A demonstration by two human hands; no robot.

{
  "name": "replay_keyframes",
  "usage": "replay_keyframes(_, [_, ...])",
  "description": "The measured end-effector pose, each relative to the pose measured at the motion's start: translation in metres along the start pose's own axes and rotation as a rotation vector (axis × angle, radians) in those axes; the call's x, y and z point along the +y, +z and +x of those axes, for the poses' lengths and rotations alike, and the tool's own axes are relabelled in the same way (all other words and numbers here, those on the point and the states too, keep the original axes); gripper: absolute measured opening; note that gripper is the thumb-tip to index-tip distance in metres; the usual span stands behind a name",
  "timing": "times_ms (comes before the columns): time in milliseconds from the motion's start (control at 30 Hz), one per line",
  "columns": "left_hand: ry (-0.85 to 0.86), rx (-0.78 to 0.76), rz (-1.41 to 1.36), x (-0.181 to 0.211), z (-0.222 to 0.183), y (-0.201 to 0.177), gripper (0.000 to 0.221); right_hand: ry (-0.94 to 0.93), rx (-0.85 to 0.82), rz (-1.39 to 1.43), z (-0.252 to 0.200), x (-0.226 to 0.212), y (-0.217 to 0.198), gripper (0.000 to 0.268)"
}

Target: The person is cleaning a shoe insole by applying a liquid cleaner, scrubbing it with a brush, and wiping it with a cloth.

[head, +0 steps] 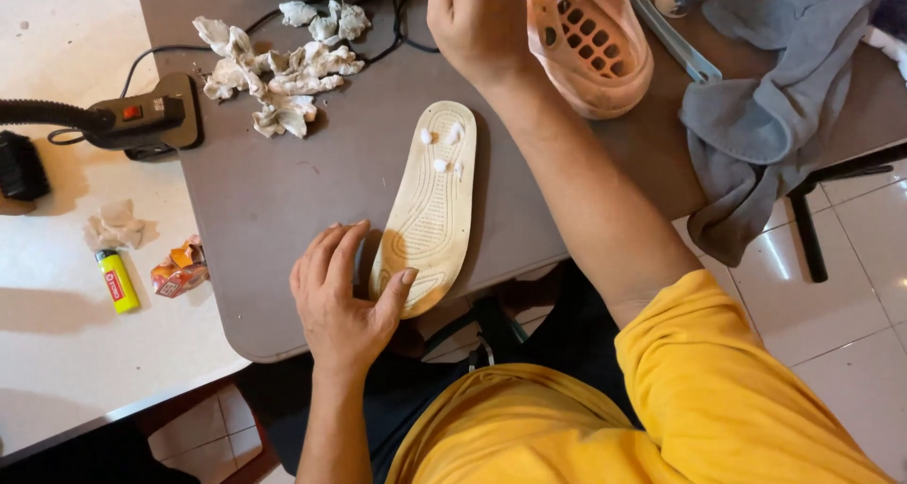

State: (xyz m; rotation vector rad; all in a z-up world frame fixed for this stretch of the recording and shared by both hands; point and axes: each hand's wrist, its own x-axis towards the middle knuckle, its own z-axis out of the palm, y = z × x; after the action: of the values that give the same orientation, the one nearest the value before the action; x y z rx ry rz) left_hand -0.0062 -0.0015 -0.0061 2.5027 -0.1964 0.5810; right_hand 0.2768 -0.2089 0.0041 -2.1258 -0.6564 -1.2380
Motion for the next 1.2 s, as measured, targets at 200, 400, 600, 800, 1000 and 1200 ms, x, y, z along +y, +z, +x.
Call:
replay_keyframes(200, [0.013, 0.012, 0.006, 0.002, 0.005, 0.002, 0.058, 0.005, -0.303, -0.004, 0.02, -0.012, -0.012, 0.015])
replay_keyframes(400, [0.008, 0.008, 0.019, 0.002, 0.001, 0.003, 0.058, -0.022, 0.068, 0.014, 0.01, -0.001, 0.0, 0.022])
replay_keyframes(600, [0.024, 0.032, 0.02, 0.001, -0.002, -0.001, 0.056, 0.073, -0.279, 0.027, 0.007, -0.024, -0.05, 0.013])
replay_keyframes(800, [0.042, 0.035, 0.022, 0.005, 0.003, -0.002, 0.058, 0.393, -0.444, 0.68, -0.004, -0.059, -0.151, 0.023])
replay_keyframes(1000, [0.07, -0.04, 0.146, 0.022, 0.016, -0.005, 0.072, 0.569, -0.649, 0.531, -0.03, -0.073, -0.207, 0.022])
replay_keyframes(1200, [0.009, -0.197, 0.389, 0.04, 0.025, 0.012, 0.122, 0.507, -0.662, 0.563, -0.058, -0.071, -0.188, 0.025])
